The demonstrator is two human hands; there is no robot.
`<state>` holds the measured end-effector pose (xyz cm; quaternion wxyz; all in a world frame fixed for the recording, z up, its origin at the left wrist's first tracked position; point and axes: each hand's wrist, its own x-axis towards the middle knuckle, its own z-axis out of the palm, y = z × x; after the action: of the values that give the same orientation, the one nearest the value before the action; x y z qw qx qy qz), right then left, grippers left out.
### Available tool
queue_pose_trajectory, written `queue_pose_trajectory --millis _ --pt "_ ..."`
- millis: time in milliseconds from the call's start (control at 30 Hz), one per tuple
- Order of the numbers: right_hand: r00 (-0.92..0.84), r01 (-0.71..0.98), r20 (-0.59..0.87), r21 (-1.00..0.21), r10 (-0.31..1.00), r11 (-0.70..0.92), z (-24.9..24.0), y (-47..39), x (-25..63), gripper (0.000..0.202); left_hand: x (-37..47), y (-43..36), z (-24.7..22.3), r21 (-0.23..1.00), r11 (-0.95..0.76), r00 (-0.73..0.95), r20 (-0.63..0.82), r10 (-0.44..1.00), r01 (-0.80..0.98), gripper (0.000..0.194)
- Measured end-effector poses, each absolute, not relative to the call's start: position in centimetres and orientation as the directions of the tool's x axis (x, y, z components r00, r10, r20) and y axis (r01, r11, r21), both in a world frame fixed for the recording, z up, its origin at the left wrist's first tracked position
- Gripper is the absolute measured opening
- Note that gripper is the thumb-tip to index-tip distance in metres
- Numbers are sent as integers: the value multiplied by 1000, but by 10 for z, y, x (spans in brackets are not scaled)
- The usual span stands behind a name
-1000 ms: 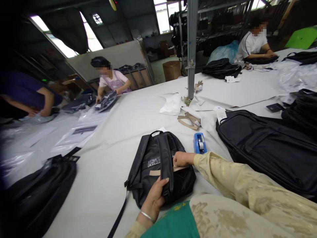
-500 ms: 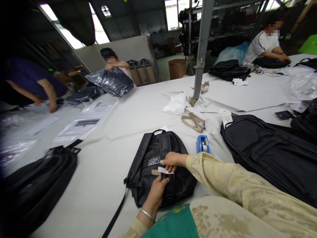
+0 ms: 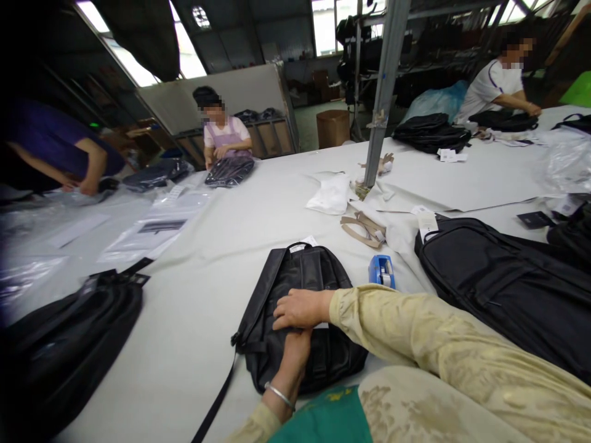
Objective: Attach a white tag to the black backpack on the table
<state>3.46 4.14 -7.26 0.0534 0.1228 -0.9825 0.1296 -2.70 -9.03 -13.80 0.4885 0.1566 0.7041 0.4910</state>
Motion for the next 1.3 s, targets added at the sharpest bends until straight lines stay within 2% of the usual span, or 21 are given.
queue_pose_trajectory --millis 67,133,233,400,500,600,667,800,933,1067,1200,1300 --pt "-937 -350 83 -158 -340 924 -79 42 26 3 -27 -91 -140 866 480 -510 -480 713 -144 11" --pt "-928 -372 56 -135 -368 918 -90 46 27 13 -27 -93 -144 877 468 -516 -452 728 -107 14" --pt "-946 -318 116 -163 -302 934 -111 51 48 17 -27 -97 -149 897 420 -489 -430 759 -136 23" --pt "-967 -69 252 -361 26 930 -140 32 97 17 -31 -103 -149 918 340 -360 -393 846 -203 24" --pt "-908 89 304 -535 289 840 -152 8 108 21 -29 -104 -145 880 320 -313 -432 846 -351 27" --pt "-818 205 280 -674 503 710 -158 -9 105 16 -25 -98 -143 818 326 -351 -515 782 -474 33" --pt "-776 273 238 -708 584 651 -157 -14 103 13 -23 -93 -143 811 331 -357 -528 771 -482 36" --pt "-770 364 187 -656 610 661 -147 -19 102 29 -23 -90 -142 784 356 -331 -560 760 -509 36" --pt "-759 402 182 -625 626 669 -147 -31 104 29 -21 -102 -143 832 336 -354 -506 787 -441 38" --pt "-725 421 267 -558 635 715 -183 -39 104 39 -21 -107 -155 838 403 -316 -520 794 -367 33" --pt "-704 399 401 -459 586 794 -208 -30 126 46 -20 -103 -164 875 413 -425 -483 766 -252 25" --pt "-601 453 489 -443 632 774 -204 -3 171 46 -18 -101 -171 868 426 -487 -496 719 -256 25"
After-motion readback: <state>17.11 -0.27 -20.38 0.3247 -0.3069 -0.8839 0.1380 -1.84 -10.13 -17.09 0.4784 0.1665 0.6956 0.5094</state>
